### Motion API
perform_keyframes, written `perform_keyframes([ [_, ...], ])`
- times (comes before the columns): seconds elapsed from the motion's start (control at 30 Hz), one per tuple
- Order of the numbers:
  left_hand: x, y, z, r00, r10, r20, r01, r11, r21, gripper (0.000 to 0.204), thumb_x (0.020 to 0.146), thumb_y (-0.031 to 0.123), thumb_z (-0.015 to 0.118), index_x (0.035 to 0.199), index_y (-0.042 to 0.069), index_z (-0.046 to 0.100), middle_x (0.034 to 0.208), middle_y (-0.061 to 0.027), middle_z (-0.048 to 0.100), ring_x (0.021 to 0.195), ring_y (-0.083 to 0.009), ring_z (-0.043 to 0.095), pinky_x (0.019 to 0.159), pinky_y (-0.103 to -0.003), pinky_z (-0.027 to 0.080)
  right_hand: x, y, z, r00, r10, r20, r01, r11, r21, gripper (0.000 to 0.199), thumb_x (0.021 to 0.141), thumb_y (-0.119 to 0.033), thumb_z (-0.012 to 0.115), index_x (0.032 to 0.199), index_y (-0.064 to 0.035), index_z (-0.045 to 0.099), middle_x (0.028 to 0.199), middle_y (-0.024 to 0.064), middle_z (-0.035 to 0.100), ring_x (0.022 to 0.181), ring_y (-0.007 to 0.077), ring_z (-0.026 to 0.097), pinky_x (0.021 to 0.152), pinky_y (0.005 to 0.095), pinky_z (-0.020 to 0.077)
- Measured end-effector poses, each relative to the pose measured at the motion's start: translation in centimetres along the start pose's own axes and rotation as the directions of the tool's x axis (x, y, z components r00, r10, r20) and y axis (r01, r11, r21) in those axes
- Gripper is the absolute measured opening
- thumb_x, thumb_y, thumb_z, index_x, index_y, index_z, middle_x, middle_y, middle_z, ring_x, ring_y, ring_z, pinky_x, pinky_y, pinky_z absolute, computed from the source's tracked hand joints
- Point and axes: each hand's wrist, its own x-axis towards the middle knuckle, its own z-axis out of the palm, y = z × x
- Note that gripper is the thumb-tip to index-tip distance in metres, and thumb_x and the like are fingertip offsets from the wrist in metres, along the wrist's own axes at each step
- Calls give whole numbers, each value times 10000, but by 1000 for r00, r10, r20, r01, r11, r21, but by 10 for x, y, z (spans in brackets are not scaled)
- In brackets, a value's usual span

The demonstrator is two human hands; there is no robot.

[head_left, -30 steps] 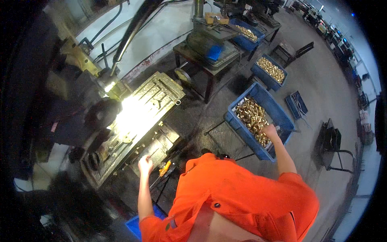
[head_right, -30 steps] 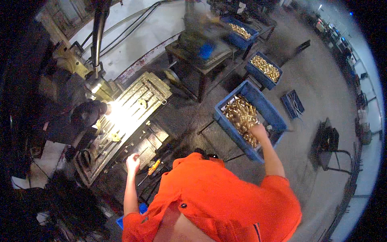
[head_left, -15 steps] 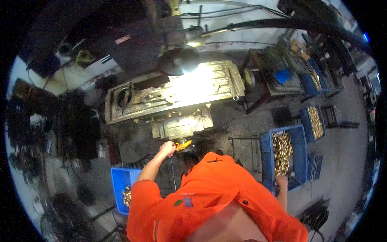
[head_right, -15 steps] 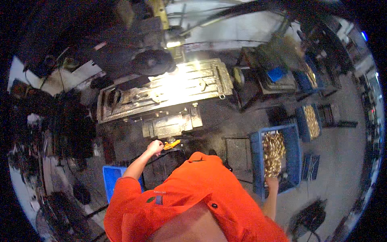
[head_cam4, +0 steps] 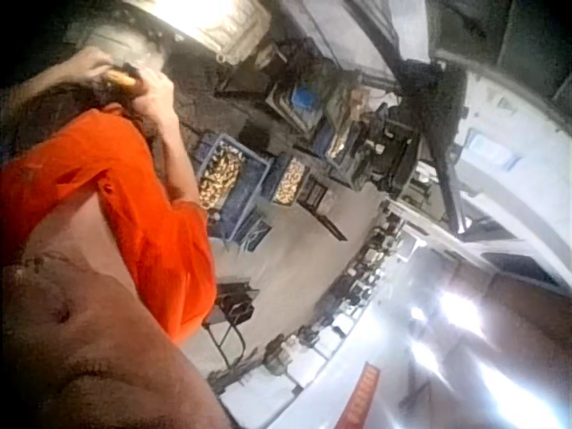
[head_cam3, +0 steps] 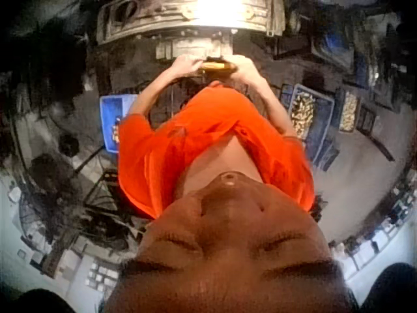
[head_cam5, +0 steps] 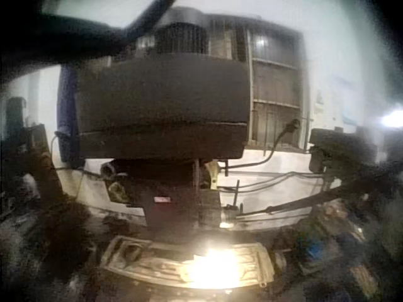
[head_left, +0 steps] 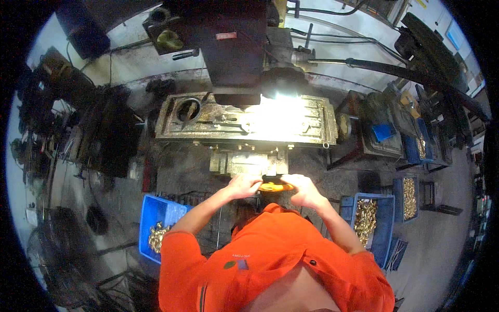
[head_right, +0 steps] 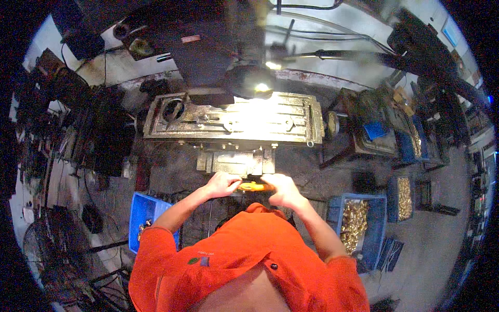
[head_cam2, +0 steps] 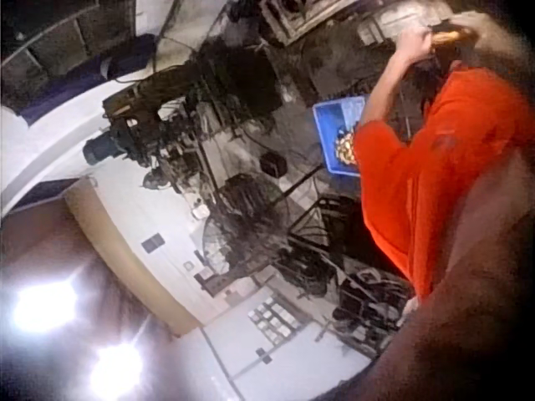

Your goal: The person repeatedly picks small brass parts from a blue bin, places each part into a milling machine vise, operates the machine to mill the part, then removes the finished part and returns it to the bin. This cycle repeats throughout the clip.

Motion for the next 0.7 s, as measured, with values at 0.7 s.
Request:
perform_keyframes([
  [0.7, -50, -100, -15, 888, -450, 93, 391, 634, -668, 180, 764, 55, 547, 922, -22, 586, 559, 4, 530, 424, -70, 486, 425, -235, 423, 111, 19, 1, 947, 307, -98, -322, 905, -279, 262, 629, -268, 561, 653, -12, 610, 659, 188, 597, 617, 311, 594, 584, 389, 470],
])
